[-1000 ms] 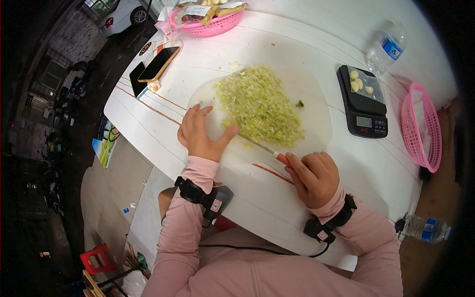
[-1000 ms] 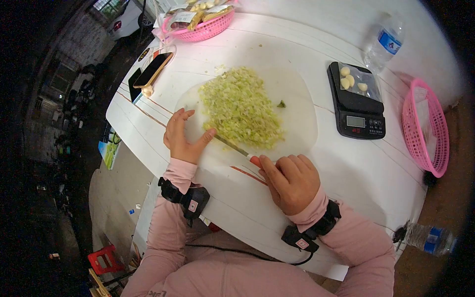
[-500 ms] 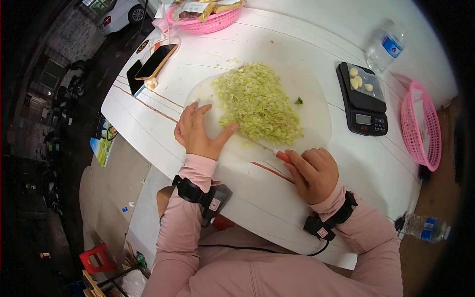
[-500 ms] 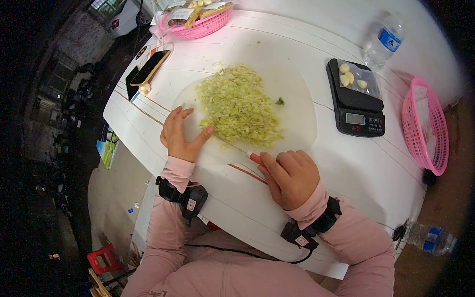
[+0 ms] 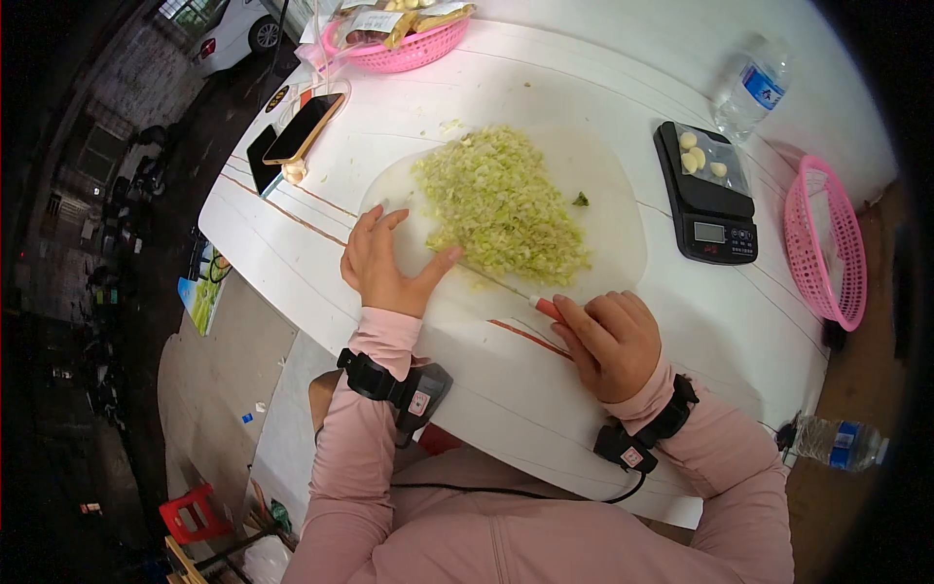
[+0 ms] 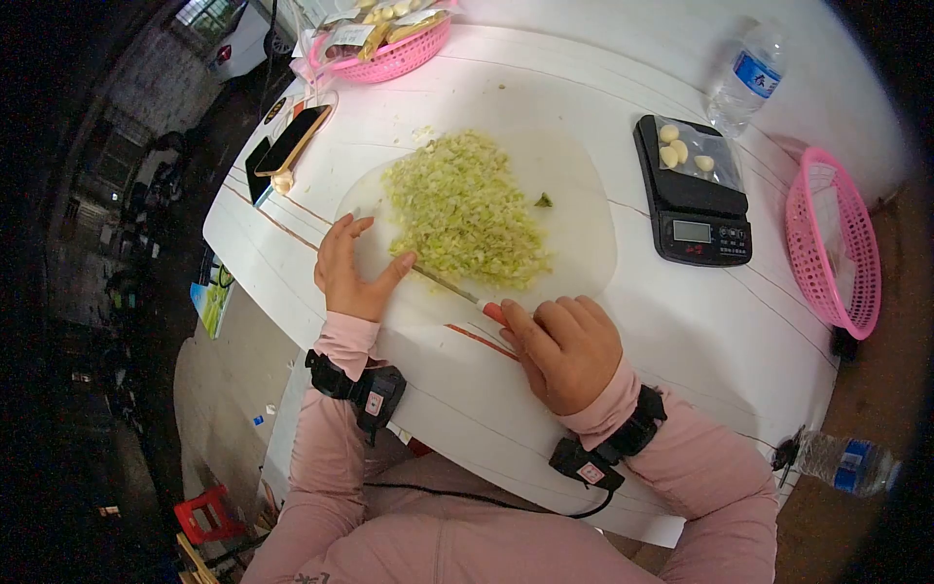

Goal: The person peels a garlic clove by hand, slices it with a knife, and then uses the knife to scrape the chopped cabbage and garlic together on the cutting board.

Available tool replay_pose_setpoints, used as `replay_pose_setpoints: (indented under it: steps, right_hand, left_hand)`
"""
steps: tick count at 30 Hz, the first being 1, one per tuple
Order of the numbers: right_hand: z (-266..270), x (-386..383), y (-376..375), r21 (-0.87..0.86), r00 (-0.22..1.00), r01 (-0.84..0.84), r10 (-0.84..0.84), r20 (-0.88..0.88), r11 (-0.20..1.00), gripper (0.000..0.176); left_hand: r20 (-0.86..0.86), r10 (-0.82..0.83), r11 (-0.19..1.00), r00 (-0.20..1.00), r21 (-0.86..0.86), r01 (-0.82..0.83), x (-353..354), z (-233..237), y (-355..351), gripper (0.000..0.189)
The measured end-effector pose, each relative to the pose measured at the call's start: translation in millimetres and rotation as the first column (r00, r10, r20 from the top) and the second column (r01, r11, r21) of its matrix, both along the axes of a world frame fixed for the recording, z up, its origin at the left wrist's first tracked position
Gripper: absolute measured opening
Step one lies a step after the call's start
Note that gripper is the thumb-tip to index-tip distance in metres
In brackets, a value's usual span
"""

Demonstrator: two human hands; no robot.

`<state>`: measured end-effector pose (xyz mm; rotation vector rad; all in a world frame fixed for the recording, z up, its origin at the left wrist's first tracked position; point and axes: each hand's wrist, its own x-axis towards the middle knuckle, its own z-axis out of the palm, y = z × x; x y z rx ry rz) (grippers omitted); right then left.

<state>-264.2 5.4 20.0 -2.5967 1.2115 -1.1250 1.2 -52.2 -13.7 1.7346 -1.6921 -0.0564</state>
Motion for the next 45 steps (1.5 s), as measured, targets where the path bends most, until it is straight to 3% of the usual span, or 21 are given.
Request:
replay_pose_setpoints:
  steps: [8, 11, 13, 16, 19, 23, 25, 28, 35, 41, 45]
  right_hand:
    - [3, 2, -1, -0.072, 1.0, 0.017, -0.016, 0.022, 0.997, 0.034]
    - [-1, 2, -2, -0.047, 0.999, 0.042, -0.042, -0.012, 0.998, 0.031]
    - [-8, 1, -4, 0.088, 0.999, 0.05, -0.049, -0.018, 0.995, 0.037]
    - [-7, 0, -4, 0.089, 0.998, 0.061, -0.058, -0.03, 0.994, 0.034]
    - [3, 1, 0, 0.005, 0.998, 0.049, -0.049, 0.027, 0.999, 0.024]
    - [0, 2, 2, 0.029, 1.0, 0.017, -0.017, 0.007, 0.999, 0.026]
    - [-4, 3, 1, 0.062, 0.998, 0.035, -0.031, -0.056, 0.997, 0.027]
    - [0, 1, 3, -0.018, 1.0, -0.003, 0.004, 0.026, 1.0, 0.029]
    - [-5, 2, 1, 0.033, 1.0, 0.01, -0.009, -0.027, 0.999, 0.034]
    - [2, 1, 0, -0.054, 1.0, -0.006, 0.007, 0.027, 0.999, 0.035]
    - [1, 2, 0, -0.062, 1.0, 0.011, -0.012, -0.006, 0.998, 0.033]
  left_hand:
    - [-0.008, 0.032, 0.999, 0.999, -0.025, -0.033, -1, 1, 1, 0.067]
    - [0.022, 0.027, 1.0, 0.999, -0.001, -0.027, -3, -1, 0, 0.074]
    - [0.061, 0.038, 0.999, 0.997, 0.019, -0.04, -3, -2, 0, 0.075]
    - [0.069, 0.045, 0.999, 0.997, 0.025, -0.047, -3, -2, -1, 0.074]
    - [0.032, 0.036, 0.999, 0.999, 0.02, -0.037, -4, 0, 0, 0.073]
    - [0.015, 0.025, 0.999, 1.0, 0.026, -0.026, -5, 1, 2, 0.072]
    - [0.097, 0.067, 0.998, 0.993, -0.003, -0.067, -5, -1, 0, 0.068]
    - [0.055, 0.046, 0.997, 0.997, 0.056, -0.049, -5, 0, -2, 0.072]
    - [0.049, 0.023, 0.999, 0.999, 0.036, -0.025, -3, -1, 0, 0.071]
    - [-0.039, 0.007, 1.0, 0.999, 0.008, -0.007, -4, 2, -2, 0.071]
    - [0.033, 0.009, 0.999, 0.999, 0.03, -0.01, -4, 1, 0, 0.072]
